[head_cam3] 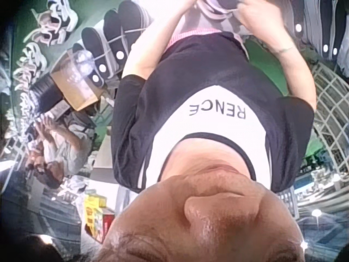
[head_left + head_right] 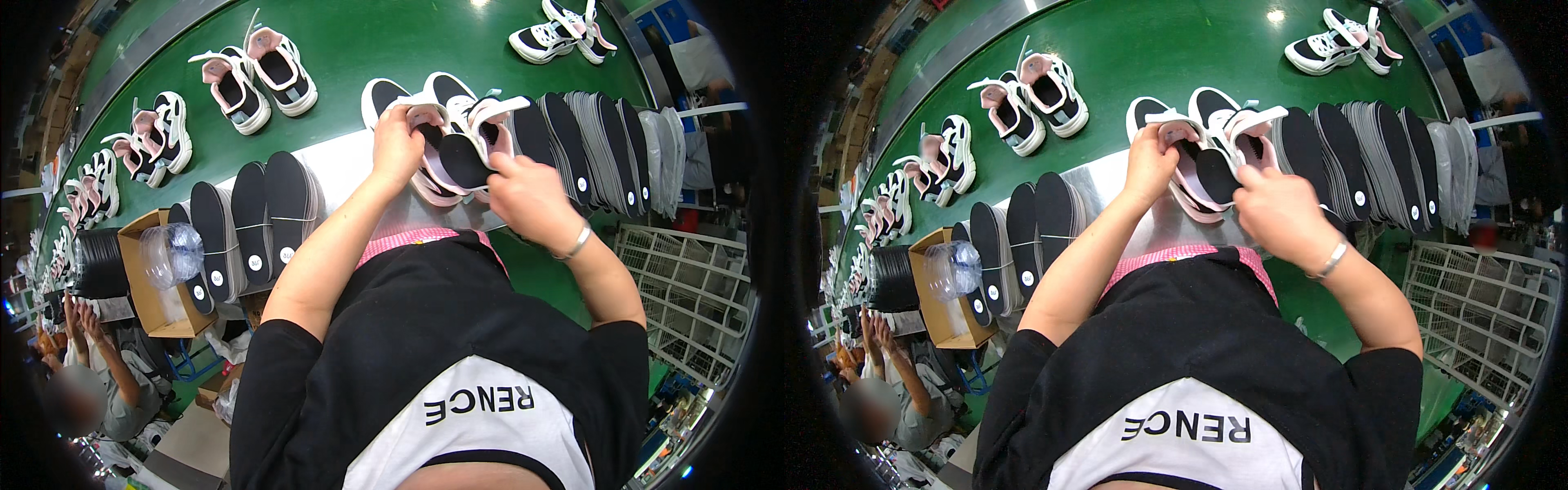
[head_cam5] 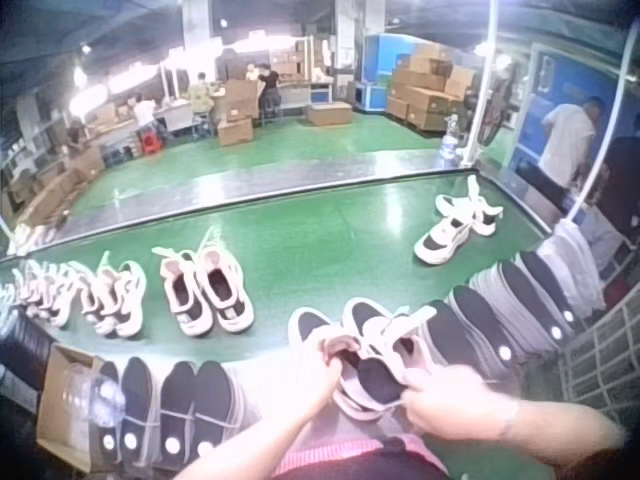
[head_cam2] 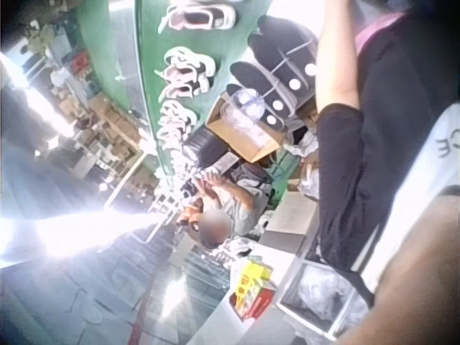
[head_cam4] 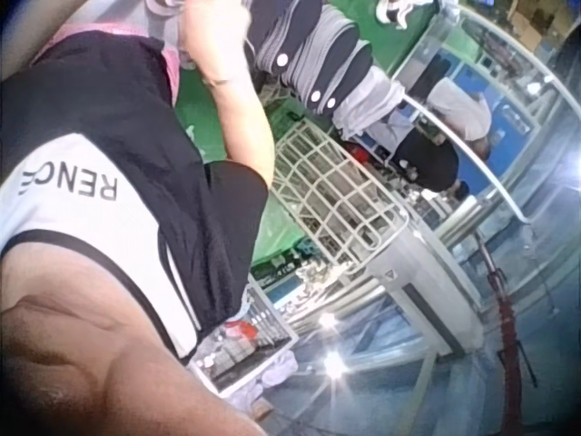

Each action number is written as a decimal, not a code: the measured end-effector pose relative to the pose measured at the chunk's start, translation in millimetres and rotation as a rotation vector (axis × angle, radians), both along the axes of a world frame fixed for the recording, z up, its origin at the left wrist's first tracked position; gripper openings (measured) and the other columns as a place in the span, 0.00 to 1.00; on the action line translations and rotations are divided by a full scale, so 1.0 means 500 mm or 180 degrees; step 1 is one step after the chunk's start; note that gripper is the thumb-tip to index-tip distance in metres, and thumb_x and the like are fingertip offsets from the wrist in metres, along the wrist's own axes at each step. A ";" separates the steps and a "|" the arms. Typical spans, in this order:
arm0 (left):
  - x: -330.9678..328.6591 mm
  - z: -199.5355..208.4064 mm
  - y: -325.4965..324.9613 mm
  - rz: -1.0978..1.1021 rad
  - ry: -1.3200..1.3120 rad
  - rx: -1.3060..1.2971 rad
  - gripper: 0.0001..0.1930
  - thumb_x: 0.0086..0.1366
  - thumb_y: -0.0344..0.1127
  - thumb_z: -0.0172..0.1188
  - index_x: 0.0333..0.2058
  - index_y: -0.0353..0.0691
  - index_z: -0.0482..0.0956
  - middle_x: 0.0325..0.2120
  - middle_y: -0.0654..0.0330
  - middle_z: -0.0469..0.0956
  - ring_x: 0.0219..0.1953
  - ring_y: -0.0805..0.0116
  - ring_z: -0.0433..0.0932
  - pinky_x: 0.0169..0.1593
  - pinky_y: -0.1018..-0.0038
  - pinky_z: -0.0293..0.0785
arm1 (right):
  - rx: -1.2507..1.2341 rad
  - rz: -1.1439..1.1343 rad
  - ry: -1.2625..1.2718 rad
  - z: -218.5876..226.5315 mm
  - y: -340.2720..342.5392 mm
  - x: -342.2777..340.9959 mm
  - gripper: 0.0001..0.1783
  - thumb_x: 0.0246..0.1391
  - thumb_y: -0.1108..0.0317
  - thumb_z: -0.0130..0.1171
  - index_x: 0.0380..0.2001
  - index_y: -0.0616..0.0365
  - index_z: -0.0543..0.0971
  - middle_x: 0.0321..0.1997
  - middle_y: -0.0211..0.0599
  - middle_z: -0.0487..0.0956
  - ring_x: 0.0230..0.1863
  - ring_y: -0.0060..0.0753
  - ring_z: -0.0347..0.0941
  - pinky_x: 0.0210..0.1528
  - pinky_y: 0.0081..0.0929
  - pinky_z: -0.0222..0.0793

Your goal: The person places black insoles into white and pink sneakers by hand, reaching for components from a stack and inserting them into the shoes before placing the finished shoes onto a green conveyor belt.

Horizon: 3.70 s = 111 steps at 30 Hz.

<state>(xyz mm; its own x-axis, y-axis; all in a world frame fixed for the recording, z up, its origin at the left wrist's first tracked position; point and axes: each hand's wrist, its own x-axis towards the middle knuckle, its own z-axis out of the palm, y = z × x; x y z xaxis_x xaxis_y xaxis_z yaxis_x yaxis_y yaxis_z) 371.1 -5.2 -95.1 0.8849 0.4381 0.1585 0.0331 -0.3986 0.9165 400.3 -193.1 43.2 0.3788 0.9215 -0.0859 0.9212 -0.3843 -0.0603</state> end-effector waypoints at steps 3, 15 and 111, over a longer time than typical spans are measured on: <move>0.003 0.002 -0.007 -0.0171 -0.0081 -0.0442 0.12 0.42 0.19 0.43 0.29 0.30 0.71 0.27 0.50 0.74 0.38 0.50 0.69 0.45 0.63 0.63 | -0.0212 0.0211 -0.0023 -0.081 0.049 0.003 0.04 0.35 0.69 0.53 0.18 0.57 0.73 0.29 0.35 0.69 0.28 0.32 0.69 0.28 0.27 0.69; -0.001 -0.052 -0.017 0.0257 0.0064 -0.0038 0.13 0.42 0.18 0.42 0.29 0.29 0.70 0.30 0.48 0.72 0.37 0.52 0.71 0.44 0.66 0.65 | -0.0252 -0.0514 0.0141 -0.060 0.042 -0.015 0.10 0.37 0.64 0.56 0.19 0.60 0.72 0.29 0.42 0.72 0.32 0.40 0.71 0.34 0.33 0.67; 0.040 0.043 -0.026 0.0079 0.1047 -0.1915 0.21 0.61 0.51 0.47 0.21 0.38 0.74 0.12 0.68 0.67 0.16 0.80 0.62 0.20 0.81 0.57 | 0.1770 -0.0230 0.0440 -0.179 0.068 0.097 0.12 0.41 0.68 0.53 0.34 0.53 0.74 0.26 0.31 0.68 0.32 0.33 0.66 0.34 0.28 0.63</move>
<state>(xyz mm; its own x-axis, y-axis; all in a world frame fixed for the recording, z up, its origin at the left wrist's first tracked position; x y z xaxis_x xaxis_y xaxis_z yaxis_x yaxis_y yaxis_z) 391.3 -18.2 -73.7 0.8340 0.3864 -0.3939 0.3501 0.1813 0.9190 448.9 -158.9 -46.5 0.4622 0.8145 0.3508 0.8630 -0.3220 -0.3893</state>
